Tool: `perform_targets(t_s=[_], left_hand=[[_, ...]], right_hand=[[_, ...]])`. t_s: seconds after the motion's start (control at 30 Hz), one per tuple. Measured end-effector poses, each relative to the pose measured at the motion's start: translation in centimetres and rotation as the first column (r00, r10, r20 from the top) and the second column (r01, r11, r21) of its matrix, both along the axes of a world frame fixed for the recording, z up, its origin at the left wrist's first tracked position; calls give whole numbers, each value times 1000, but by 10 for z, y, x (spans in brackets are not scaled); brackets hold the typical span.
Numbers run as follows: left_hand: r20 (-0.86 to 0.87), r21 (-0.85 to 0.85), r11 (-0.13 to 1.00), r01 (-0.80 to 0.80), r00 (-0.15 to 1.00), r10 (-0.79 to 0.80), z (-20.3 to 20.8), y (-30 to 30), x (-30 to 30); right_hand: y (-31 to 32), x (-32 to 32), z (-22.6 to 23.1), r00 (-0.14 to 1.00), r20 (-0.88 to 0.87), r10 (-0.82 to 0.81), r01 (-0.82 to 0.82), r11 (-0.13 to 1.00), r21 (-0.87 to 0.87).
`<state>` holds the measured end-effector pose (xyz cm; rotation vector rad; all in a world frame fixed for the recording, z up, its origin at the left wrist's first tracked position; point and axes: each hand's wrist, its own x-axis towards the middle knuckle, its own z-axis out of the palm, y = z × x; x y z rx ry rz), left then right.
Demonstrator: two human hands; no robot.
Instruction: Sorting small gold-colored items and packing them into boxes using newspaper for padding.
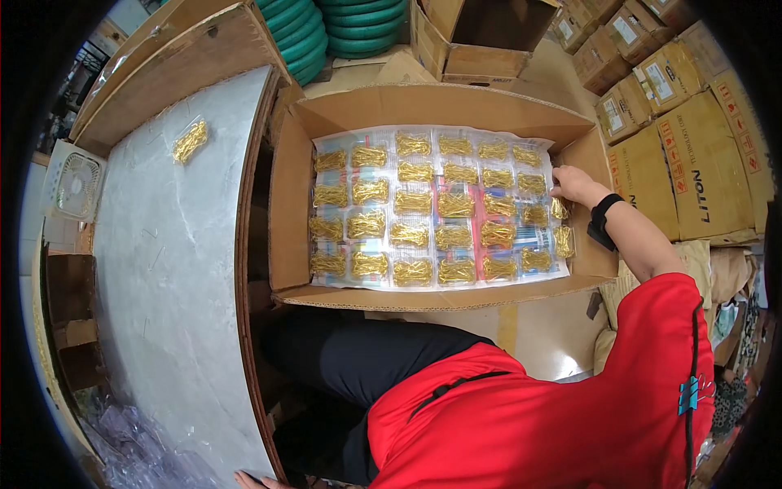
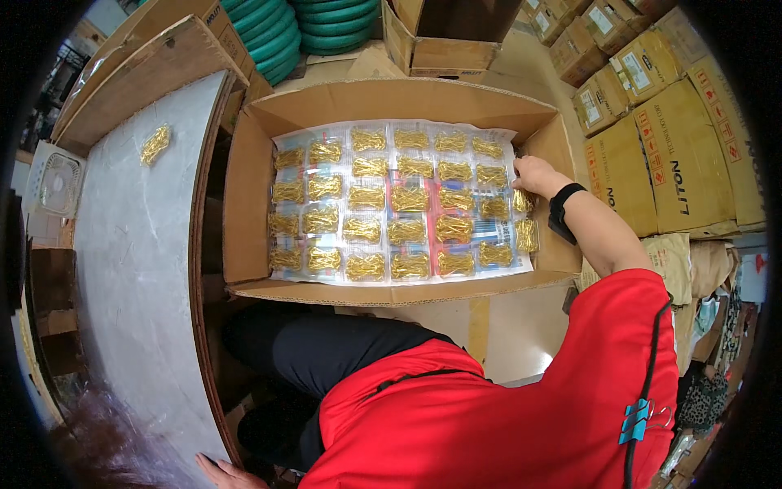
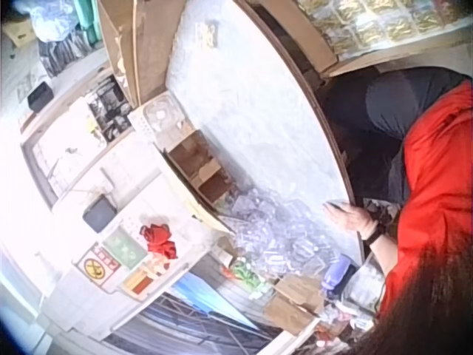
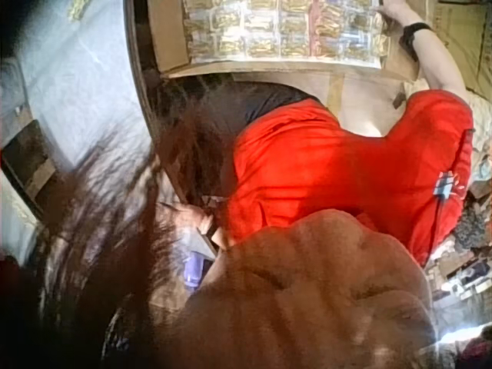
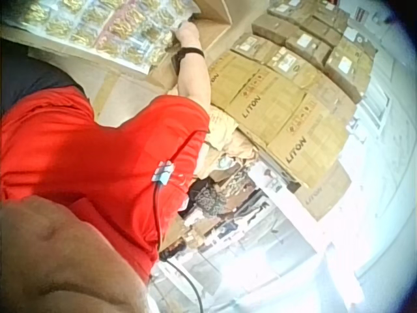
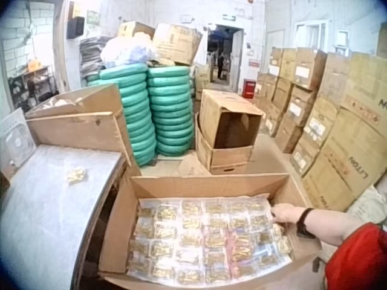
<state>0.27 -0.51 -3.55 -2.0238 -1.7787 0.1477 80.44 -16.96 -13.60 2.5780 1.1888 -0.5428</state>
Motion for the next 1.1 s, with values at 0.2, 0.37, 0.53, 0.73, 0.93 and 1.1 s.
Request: perform_targets(t_s=[0.2, 0.37, 0.53, 0.73, 0.93, 1.1], left_hand=[[25, -41, 999, -17, 1000, 19, -15, -3, -32], [315, 129, 984, 126, 935, -161, 25, 6, 44], [257, 99, 988, 115, 957, -137, 25, 7, 40], [305, 112, 993, 48, 949, -81, 2, 1, 8], [241, 103, 993, 54, 967, -78, 9, 4, 24], [35, 84, 993, 78, 996, -81, -29, -1, -43]], right_hand=[[-3, 1, 1, 995, -83, -47, 48, 999, 7], [5, -23, 20, 999, 18, -45, 42, 988, 146], [22, -54, 22, 968, -140, 207, -183, 969, 169], [23, -62, 12, 972, -163, 172, -154, 981, 117], [23, -68, 13, 979, -188, 84, -53, 985, 165], [28, -63, 14, 985, -170, 23, 26, 960, 279]])
